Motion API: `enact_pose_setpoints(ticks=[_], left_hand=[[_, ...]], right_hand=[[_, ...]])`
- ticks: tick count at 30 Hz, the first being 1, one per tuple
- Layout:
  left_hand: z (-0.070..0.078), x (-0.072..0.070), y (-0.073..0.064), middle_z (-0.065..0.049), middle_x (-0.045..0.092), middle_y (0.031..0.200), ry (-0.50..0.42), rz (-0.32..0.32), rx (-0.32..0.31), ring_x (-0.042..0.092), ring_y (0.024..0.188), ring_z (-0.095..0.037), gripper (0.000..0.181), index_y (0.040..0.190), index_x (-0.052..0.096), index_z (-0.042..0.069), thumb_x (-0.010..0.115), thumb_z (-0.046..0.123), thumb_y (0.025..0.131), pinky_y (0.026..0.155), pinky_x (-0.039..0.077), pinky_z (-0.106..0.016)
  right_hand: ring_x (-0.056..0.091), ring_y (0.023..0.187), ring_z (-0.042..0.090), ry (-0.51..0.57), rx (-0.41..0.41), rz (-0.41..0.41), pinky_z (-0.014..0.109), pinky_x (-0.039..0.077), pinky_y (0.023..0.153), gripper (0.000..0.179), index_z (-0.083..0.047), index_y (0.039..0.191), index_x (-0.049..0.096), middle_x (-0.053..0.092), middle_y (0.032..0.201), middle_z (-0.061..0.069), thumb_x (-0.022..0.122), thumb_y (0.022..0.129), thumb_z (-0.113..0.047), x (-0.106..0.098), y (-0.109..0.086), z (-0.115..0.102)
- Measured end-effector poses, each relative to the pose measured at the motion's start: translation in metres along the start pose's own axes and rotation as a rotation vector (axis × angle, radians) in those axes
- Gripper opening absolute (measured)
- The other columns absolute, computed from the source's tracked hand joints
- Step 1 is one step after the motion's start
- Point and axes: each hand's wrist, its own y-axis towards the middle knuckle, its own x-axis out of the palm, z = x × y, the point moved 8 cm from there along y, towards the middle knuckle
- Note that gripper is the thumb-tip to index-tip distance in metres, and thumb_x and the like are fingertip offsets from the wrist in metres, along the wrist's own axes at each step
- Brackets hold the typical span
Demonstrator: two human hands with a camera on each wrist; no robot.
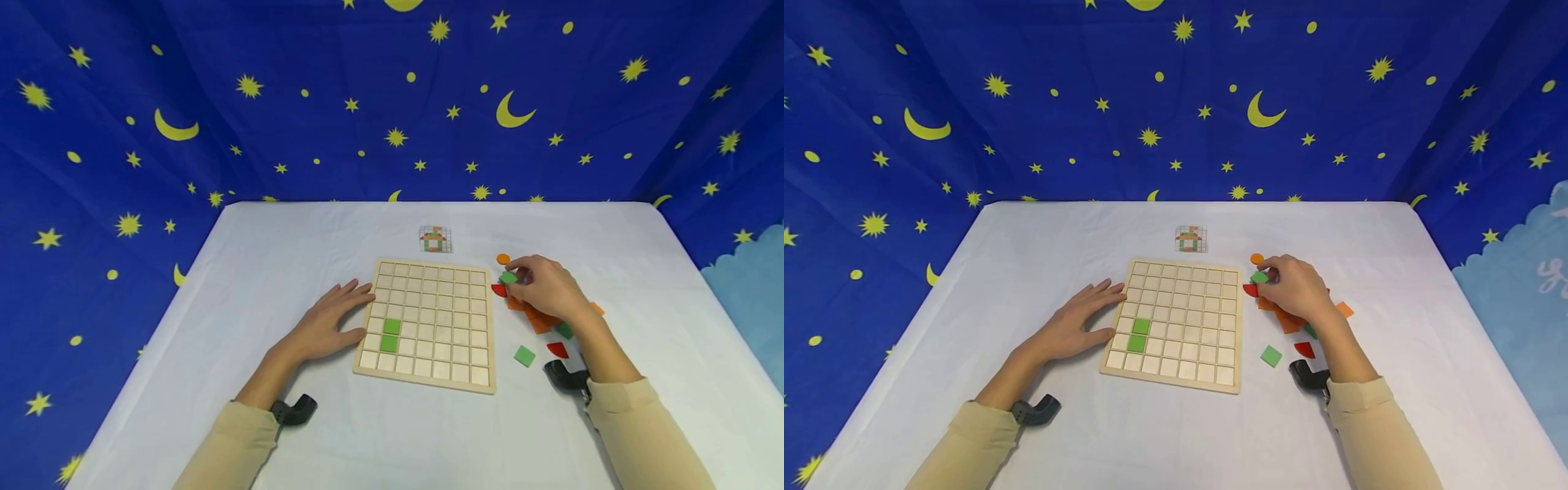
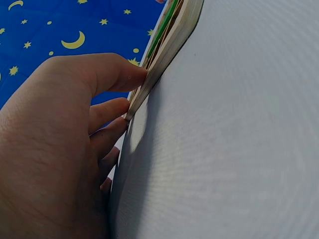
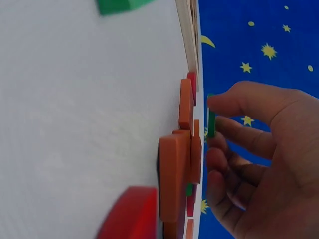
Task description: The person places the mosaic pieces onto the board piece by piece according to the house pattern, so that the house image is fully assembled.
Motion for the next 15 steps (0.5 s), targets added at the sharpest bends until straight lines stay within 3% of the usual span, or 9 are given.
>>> enact_pose_setpoints(ticks=[8,15], left_hand=[[0.002,-0.001,0.000,0.004,0.033,0.153,-0.002,0.008,-0.003,0.019,0.143,-0.021,0.062,0.143,0.047,0.017,0.065,0.034,0.086,0.117,0.011,-0.040],[0.000,-0.001,-0.001,0.005,0.033,0.153,0.001,0.001,-0.015,0.018,0.144,-0.020,0.062,0.143,0.047,0.018,0.064,0.034,0.086,0.117,0.011,-0.039]], right_hand=[[0.052,0.075,0.019,0.014,-0.119,-0.008,0.033,0.045,0.059,0.036,-0.010,0.117,0.066,0.059,0.095,0.004,0.071,0.083,-0.023,0.005,-0.005,-0.022],[0.049,0.072,0.018,0.030,-0.220,-0.030,0.032,0.042,0.057,0.035,-0.011,0.116,0.068,0.058,0.083,0.000,0.072,0.082,-0.021,0.014,-0.011,-0.047]])
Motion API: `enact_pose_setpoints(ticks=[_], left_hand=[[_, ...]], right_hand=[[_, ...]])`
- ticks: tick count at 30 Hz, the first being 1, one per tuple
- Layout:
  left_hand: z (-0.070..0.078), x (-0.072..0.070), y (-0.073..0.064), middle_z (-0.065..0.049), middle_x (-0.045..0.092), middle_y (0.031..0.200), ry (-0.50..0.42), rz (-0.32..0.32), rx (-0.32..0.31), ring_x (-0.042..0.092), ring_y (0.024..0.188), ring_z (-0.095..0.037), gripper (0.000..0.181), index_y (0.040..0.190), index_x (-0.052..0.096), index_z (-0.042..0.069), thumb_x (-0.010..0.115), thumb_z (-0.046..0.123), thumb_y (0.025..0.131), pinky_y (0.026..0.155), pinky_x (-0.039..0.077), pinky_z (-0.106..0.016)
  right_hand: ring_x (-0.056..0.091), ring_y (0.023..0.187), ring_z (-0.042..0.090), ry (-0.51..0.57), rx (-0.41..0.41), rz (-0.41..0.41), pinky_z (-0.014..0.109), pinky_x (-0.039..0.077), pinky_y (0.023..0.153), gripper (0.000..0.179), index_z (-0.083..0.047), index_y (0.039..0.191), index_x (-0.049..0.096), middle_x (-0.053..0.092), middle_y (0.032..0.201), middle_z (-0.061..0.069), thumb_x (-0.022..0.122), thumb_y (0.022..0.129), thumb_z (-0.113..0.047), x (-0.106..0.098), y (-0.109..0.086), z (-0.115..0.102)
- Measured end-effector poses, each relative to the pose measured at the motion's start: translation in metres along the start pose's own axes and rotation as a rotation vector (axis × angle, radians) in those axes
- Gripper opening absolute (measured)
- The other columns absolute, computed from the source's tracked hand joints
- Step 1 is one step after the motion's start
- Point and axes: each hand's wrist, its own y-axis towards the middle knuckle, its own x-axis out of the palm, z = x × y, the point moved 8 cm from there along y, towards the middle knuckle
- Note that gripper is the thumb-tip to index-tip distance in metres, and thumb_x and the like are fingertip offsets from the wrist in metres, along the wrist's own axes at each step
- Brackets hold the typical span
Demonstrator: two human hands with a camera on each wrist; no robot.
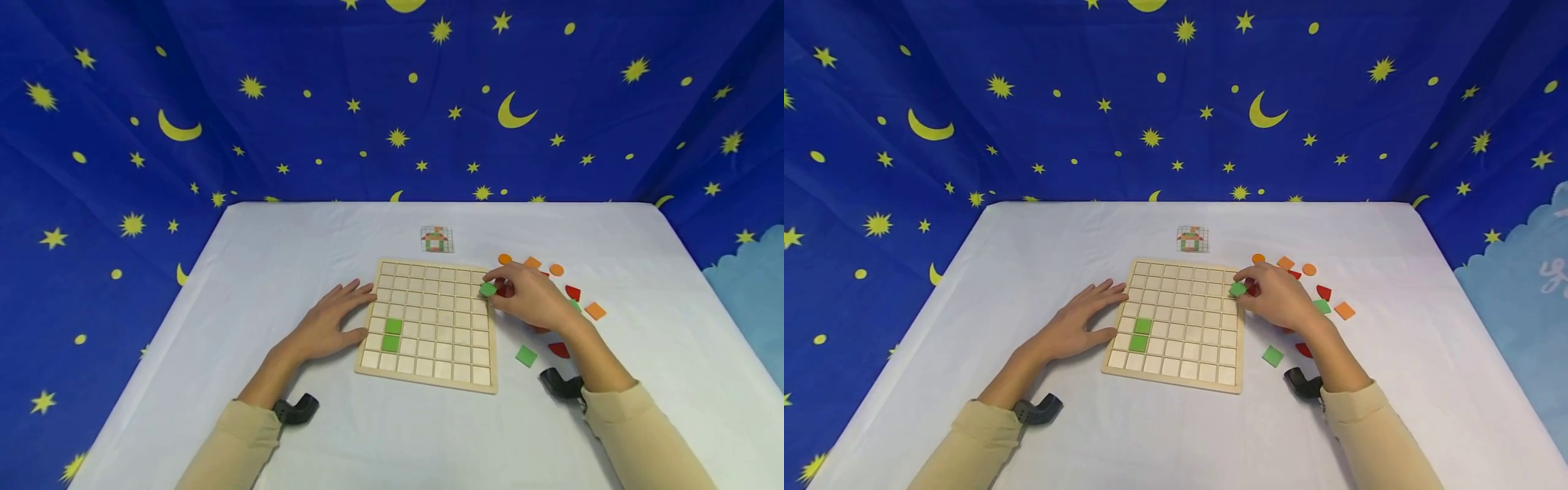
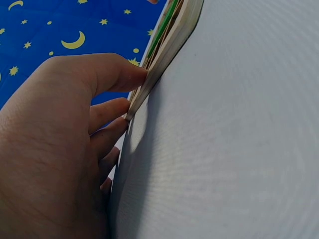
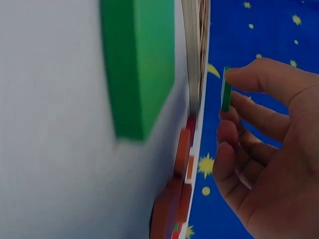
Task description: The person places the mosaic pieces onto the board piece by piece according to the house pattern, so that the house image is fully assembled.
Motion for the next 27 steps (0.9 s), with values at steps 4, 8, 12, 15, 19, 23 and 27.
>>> enact_pose_setpoints(ticks=[4,8,12,15,19,23,27], left_hand=[[0.000,0.000,0.000,0.006,0.032,0.153,0.001,-0.003,-0.003,0.018,0.144,-0.020,0.062,0.143,0.047,0.018,0.064,0.035,0.087,0.117,0.010,-0.039],[-0.001,0.001,0.000,0.006,0.032,0.153,0.005,-0.003,-0.002,0.018,0.144,-0.019,0.062,0.144,0.046,0.018,0.064,0.035,0.087,0.117,0.010,-0.038],[-0.001,0.001,0.000,0.005,0.033,0.153,0.000,-0.001,0.001,0.018,0.144,-0.019,0.062,0.143,0.047,0.018,0.064,0.035,0.087,0.117,0.010,-0.038],[-0.001,0.001,0.001,0.005,0.033,0.153,0.000,-0.002,0.002,0.018,0.144,-0.020,0.061,0.143,0.047,0.018,0.064,0.035,0.087,0.117,0.010,-0.038],[-0.001,0.001,0.001,0.005,0.032,0.153,0.003,-0.003,0.003,0.018,0.144,-0.020,0.061,0.144,0.046,0.018,0.064,0.035,0.087,0.117,0.010,-0.039],[-0.001,0.001,0.001,0.006,0.032,0.153,0.009,-0.002,0.003,0.018,0.144,-0.020,0.062,0.144,0.046,0.019,0.064,0.035,0.087,0.117,0.010,-0.039],[-0.001,0.001,0.001,0.006,0.033,0.153,0.006,0.008,0.004,0.018,0.143,-0.019,0.061,0.143,0.047,0.019,0.065,0.034,0.086,0.117,0.010,-0.038]], right_hand=[[0.050,0.073,0.016,0.031,-0.041,-0.025,0.031,0.043,0.058,0.035,-0.012,0.115,0.068,0.058,0.086,0.000,0.071,0.080,-0.018,0.008,-0.001,-0.014],[0.053,0.076,0.014,0.049,-0.102,-0.047,0.030,0.046,0.061,0.035,-0.011,0.115,0.067,0.058,0.089,-0.003,0.073,0.081,-0.018,0.015,-0.001,-0.030],[0.054,0.076,0.011,0.044,-0.161,-0.057,0.028,0.048,0.062,0.036,-0.010,0.115,0.067,0.058,0.091,-0.005,0.073,0.081,-0.018,0.022,-0.002,-0.046],[0.053,0.075,0.010,0.027,-0.184,-0.073,0.026,0.048,0.062,0.035,-0.011,0.115,0.067,0.059,0.090,-0.005,0.072,0.081,-0.020,0.027,-0.003,-0.056],[0.053,0.076,0.008,0.014,-0.199,-0.097,0.024,0.049,0.064,0.034,-0.013,0.114,0.068,0.059,0.092,-0.007,0.072,0.081,-0.020,0.033,-0.004,-0.067],[0.054,0.075,0.007,-0.007,-0.223,-0.099,0.023,0.049,0.062,0.033,-0.016,0.112,0.069,0.059,0.091,-0.008,0.071,0.080,-0.021,0.036,-0.005,-0.078],[0.053,0.072,0.007,-0.018,-0.254,-0.103,0.023,0.047,0.060,0.030,-0.018,0.111,0.070,0.058,0.090,-0.008,0.072,0.081,-0.023,0.042,-0.005,-0.086]])
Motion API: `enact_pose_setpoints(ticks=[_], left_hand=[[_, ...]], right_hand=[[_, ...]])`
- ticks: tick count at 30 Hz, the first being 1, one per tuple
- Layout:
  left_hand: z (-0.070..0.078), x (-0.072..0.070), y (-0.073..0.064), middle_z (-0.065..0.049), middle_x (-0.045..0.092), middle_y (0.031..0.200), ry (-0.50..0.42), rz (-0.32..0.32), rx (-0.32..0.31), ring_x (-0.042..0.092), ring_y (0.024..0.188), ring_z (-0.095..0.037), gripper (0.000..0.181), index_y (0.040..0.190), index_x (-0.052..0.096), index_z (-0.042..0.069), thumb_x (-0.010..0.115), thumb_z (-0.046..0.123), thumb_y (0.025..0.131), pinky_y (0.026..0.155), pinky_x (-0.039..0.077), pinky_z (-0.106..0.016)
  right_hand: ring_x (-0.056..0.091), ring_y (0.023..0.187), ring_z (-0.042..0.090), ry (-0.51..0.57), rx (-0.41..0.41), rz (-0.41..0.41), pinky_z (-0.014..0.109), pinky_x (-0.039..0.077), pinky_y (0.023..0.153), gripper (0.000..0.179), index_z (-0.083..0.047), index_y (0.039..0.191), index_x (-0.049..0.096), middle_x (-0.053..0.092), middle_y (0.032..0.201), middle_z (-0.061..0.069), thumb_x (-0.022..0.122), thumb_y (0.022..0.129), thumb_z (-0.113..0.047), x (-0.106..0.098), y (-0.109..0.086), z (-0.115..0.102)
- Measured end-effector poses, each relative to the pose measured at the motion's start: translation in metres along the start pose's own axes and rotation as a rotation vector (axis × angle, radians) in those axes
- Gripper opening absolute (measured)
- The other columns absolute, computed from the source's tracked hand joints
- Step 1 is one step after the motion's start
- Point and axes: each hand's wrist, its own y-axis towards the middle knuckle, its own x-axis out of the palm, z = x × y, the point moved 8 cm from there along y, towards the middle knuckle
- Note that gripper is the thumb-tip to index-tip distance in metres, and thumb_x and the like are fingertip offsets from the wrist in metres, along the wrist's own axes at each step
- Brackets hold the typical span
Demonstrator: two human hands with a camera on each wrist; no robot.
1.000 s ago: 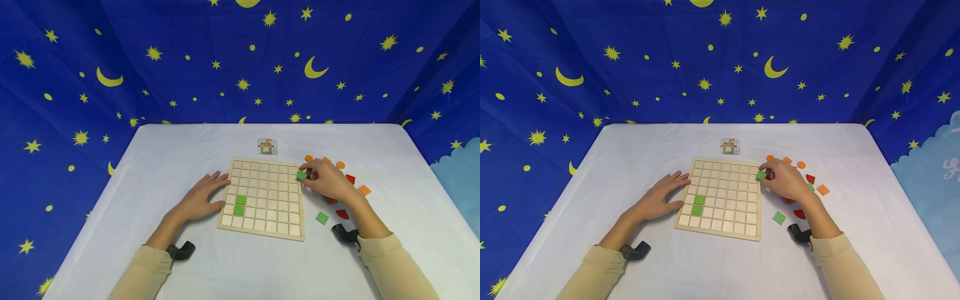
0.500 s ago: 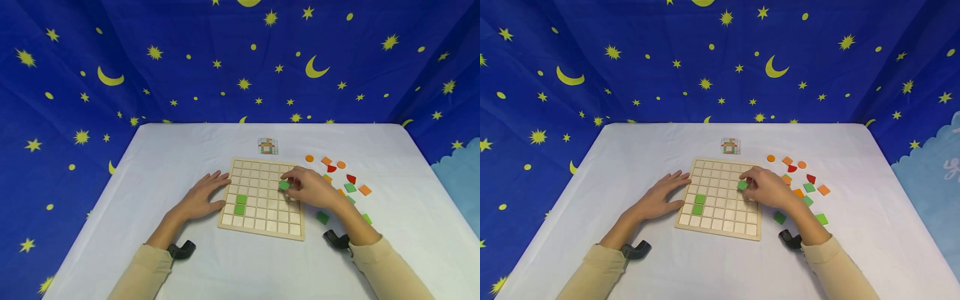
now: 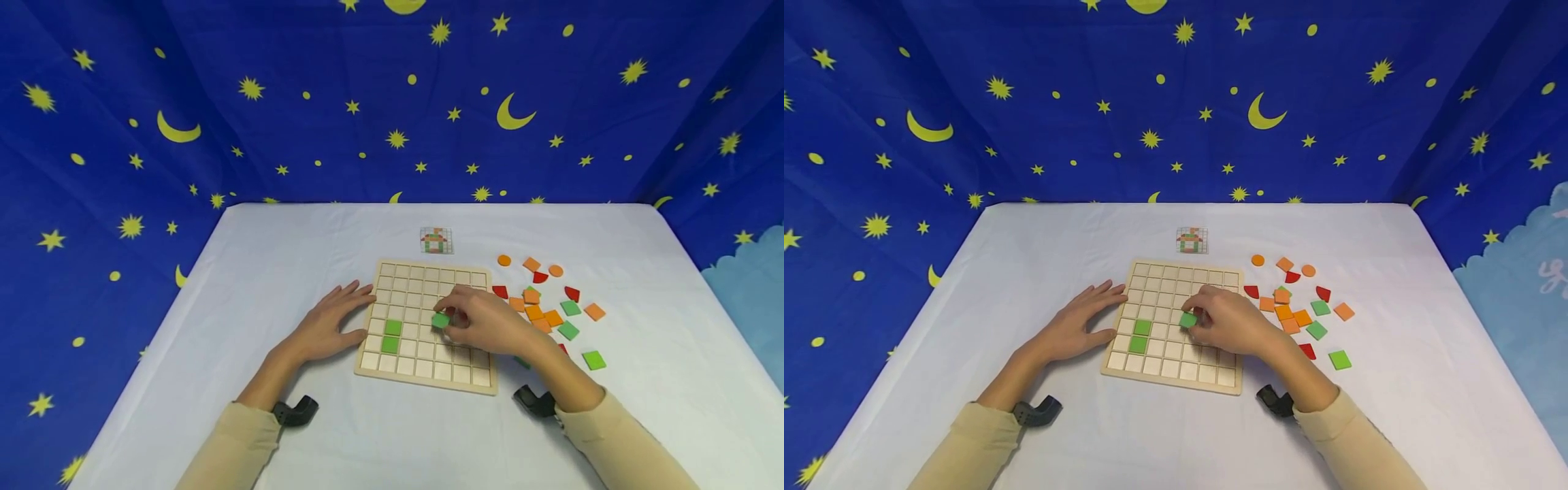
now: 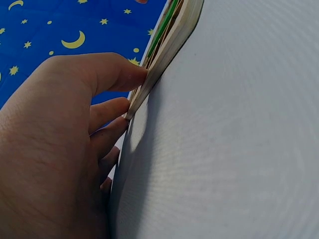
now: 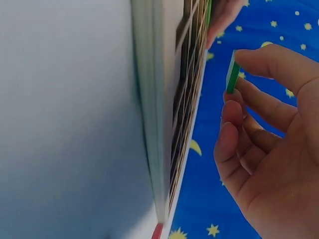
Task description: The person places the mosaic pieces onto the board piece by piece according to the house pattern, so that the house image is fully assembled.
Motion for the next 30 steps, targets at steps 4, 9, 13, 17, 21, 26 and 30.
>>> enact_pose_setpoints(ticks=[4,9,13,17,21,26,30], left_hand=[[0.000,0.004,0.000,0.007,0.031,0.154,-0.003,-0.012,0.000,0.017,0.144,-0.020,0.062,0.144,0.046,0.020,0.064,0.035,0.087,0.117,0.010,-0.038],[0.001,0.005,-0.001,0.006,0.031,0.154,-0.006,-0.019,0.001,0.017,0.144,-0.020,0.062,0.144,0.045,0.020,0.064,0.035,0.087,0.117,0.010,-0.038],[0.000,0.002,-0.001,0.006,0.032,0.153,-0.003,-0.011,-0.002,0.017,0.144,-0.019,0.062,0.144,0.046,0.019,0.064,0.034,0.087,0.117,0.010,-0.038],[-0.002,0.001,0.000,0.006,0.031,0.154,0.007,-0.017,-0.007,0.016,0.144,-0.018,0.062,0.144,0.045,0.020,0.064,0.036,0.087,0.117,0.009,-0.037],[-0.001,0.001,0.000,0.006,0.032,0.153,0.000,-0.012,-0.001,0.017,0.144,-0.019,0.061,0.144,0.046,0.021,0.064,0.036,0.087,0.117,0.010,-0.037],[-0.002,0.001,-0.002,0.007,0.032,0.153,-0.002,-0.012,-0.007,0.017,0.144,-0.017,0.061,0.144,0.046,0.021,0.064,0.036,0.087,0.117,0.010,-0.037],[-0.003,0.000,-0.002,0.007,0.033,0.153,0.000,-0.006,0.002,0.018,0.144,-0.018,0.061,0.144,0.046,0.021,0.064,0.036,0.088,0.117,0.010,-0.037]], right_hand=[[0.051,0.072,0.004,0.003,-0.015,-0.024,0.022,0.047,0.061,0.030,-0.018,0.111,0.070,0.057,0.090,-0.011,0.072,0.082,-0.023,0.009,0.000,-0.005],[0.051,0.070,0.004,-0.009,-0.041,-0.033,0.021,0.046,0.059,0.029,-0.019,0.111,0.070,0.056,0.091,-0.012,0.071,0.082,-0.023,0.016,0.002,-0.013],[0.052,0.070,0.005,-0.018,-0.070,-0.033,0.021,0.046,0.059,0.028,-0.020,0.110,0.070,0.056,0.092,-0.012,0.071,0.083,-0.025,0.019,0.006,-0.022],[0.053,0.072,0.006,-0.033,-0.098,-0.039,0.021,0.046,0.061,0.027,-0.020,0.109,0.070,0.056,0.091,-0.012,0.070,0.083,-0.027,0.020,0.010,-0.032],[0.051,0.072,0.004,-0.047,-0.123,-0.053,0.021,0.046,0.062,0.028,-0.020,0.110,0.070,0.055,0.091,-0.012,0.071,0.083,-0.027,0.021,0.012,-0.040],[0.050,0.072,0.002,-0.048,-0.146,-0.076,0.020,0.046,0.063,0.029,-0.020,0.111,0.070,0.055,0.095,-0.013,0.070,0.083,-0.025,0.026,0.016,-0.049],[0.050,0.071,0.003,-0.053,-0.158,-0.087,0.020,0.046,0.060,0.029,-0.019,0.112,0.070,0.055,0.094,-0.012,0.070,0.083,-0.026,0.029,0.020,-0.054]])
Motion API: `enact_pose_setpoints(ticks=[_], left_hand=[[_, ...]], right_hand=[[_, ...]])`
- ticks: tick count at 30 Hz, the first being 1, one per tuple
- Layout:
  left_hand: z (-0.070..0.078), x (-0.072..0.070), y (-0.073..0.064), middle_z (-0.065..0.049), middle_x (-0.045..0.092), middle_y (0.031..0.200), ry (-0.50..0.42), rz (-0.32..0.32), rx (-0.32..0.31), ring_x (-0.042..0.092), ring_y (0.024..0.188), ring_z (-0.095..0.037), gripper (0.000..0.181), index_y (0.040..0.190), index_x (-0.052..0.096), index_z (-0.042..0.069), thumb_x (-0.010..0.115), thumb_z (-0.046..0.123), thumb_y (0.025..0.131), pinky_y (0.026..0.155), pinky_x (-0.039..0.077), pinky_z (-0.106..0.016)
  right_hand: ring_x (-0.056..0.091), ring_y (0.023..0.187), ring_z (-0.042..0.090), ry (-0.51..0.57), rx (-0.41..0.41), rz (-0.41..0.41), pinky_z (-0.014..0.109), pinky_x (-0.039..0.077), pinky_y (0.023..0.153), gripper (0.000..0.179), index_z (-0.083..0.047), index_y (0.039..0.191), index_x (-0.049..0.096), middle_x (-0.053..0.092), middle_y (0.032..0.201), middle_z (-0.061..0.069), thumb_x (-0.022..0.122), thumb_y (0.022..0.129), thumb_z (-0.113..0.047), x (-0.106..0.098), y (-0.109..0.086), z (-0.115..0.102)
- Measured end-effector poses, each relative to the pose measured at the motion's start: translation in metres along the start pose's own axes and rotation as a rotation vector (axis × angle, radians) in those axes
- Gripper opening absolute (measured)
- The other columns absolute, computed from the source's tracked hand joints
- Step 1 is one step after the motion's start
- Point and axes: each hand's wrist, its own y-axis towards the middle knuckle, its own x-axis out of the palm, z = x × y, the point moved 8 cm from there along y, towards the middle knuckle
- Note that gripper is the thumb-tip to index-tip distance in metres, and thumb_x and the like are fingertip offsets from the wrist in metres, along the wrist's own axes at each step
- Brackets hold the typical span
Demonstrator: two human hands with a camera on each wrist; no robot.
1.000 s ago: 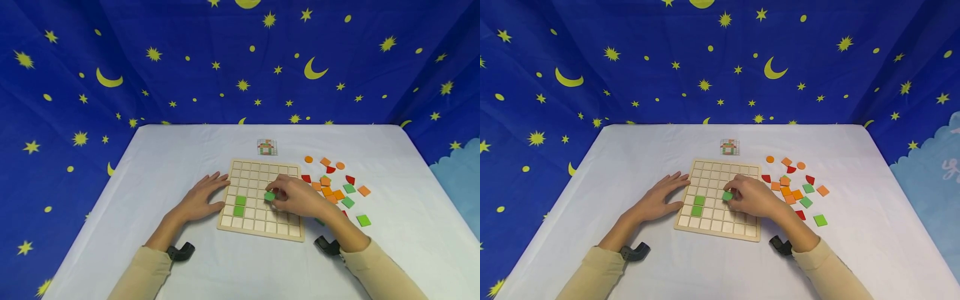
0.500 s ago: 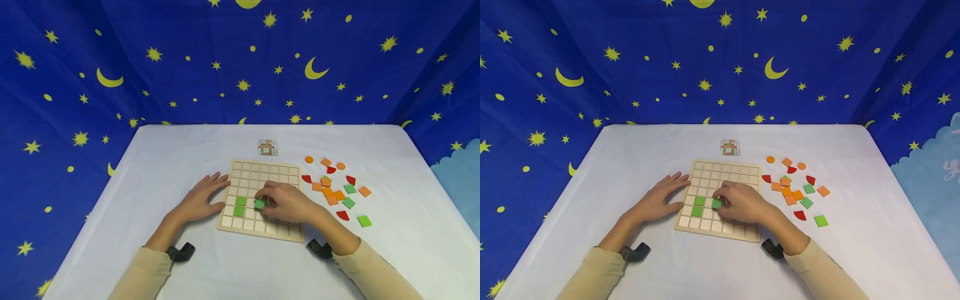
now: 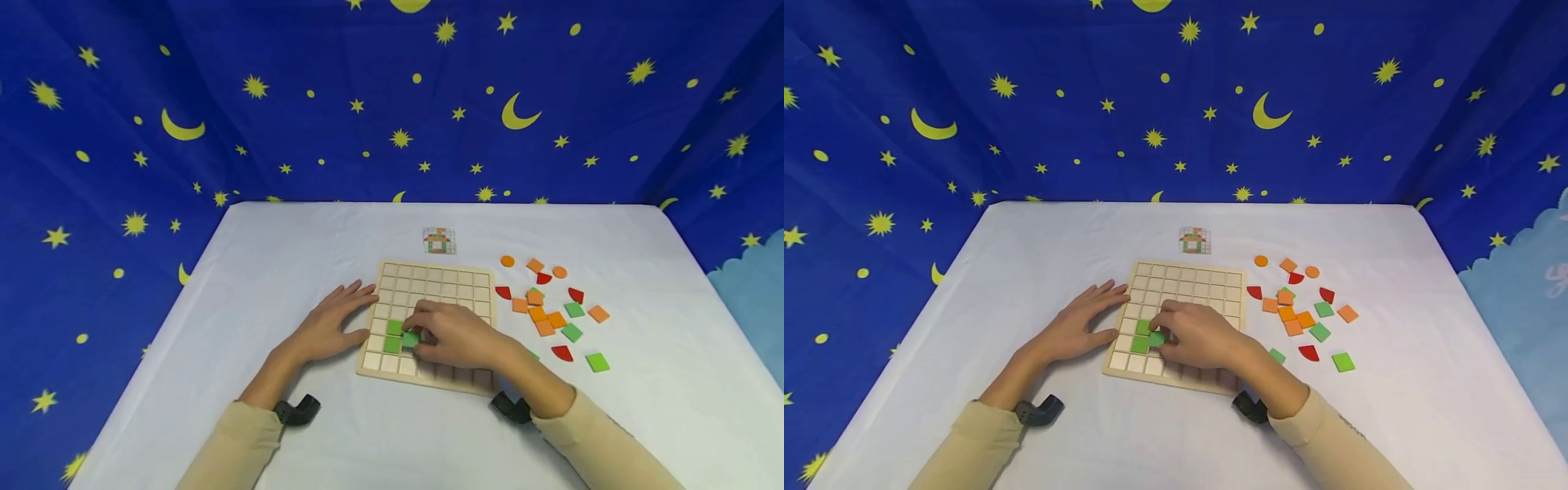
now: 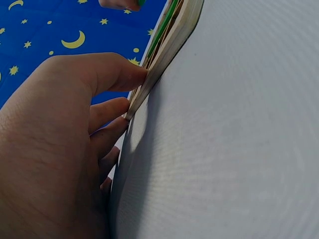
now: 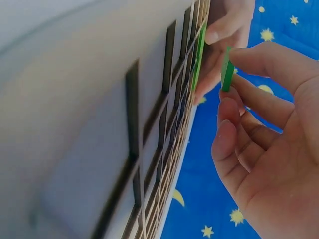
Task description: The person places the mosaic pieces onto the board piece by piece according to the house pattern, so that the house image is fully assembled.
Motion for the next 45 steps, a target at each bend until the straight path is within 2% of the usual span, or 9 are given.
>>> enact_pose_setpoints(ticks=[12,21,38,45], left_hand=[[0.001,0.001,0.001,0.006,0.032,0.154,0.003,-0.012,-0.004,0.017,0.144,-0.019,0.061,0.144,0.045,0.021,0.063,0.037,0.088,0.117,0.010,-0.039],[0.003,0.000,0.003,0.006,0.031,0.154,0.011,-0.024,0.006,0.016,0.144,-0.019,0.061,0.144,0.045,0.019,0.062,0.037,0.089,0.117,0.009,-0.037],[0.001,-0.001,0.002,0.006,0.031,0.154,0.016,-0.014,0.003,0.017,0.144,-0.019,0.061,0.144,0.046,0.019,0.063,0.037,0.088,0.117,0.010,-0.039],[0.002,0.000,0.003,0.006,0.031,0.154,0.014,-0.019,0.002,0.016,0.144,-0.019,0.062,0.144,0.045,0.019,0.063,0.038,0.088,0.117,0.010,-0.039]], right_hand=[[0.048,0.067,0.003,0.010,-0.051,-0.049,0.021,0.044,0.060,0.028,-0.019,0.110,0.071,0.055,0.091,-0.012,0.069,0.083,-0.027,0.020,0.010,-0.020],[0.048,0.068,0.003,-0.010,-0.065,-0.069,0.020,0.043,0.058,0.027,-0.020,0.108,0.071,0.052,0.087,-0.012,0.068,0.081,-0.024,0.031,0.013,-0.025],[0.047,0.072,0.002,-0.064,-0.085,-0.107,0.021,0.045,0.063,0.030,-0.020,0.113,0.071,0.053,0.095,-0.012,0.071,0.084,-0.028,0.035,0.011,-0.031],[0.048,0.068,0.001,-0.011,-0.072,-0.082,0.021,0.043,0.060,0.028,-0.022,0.112,0.070,0.054,0.090,-0.012,0.069,0.084,-0.028,0.026,0.004,-0.023]])
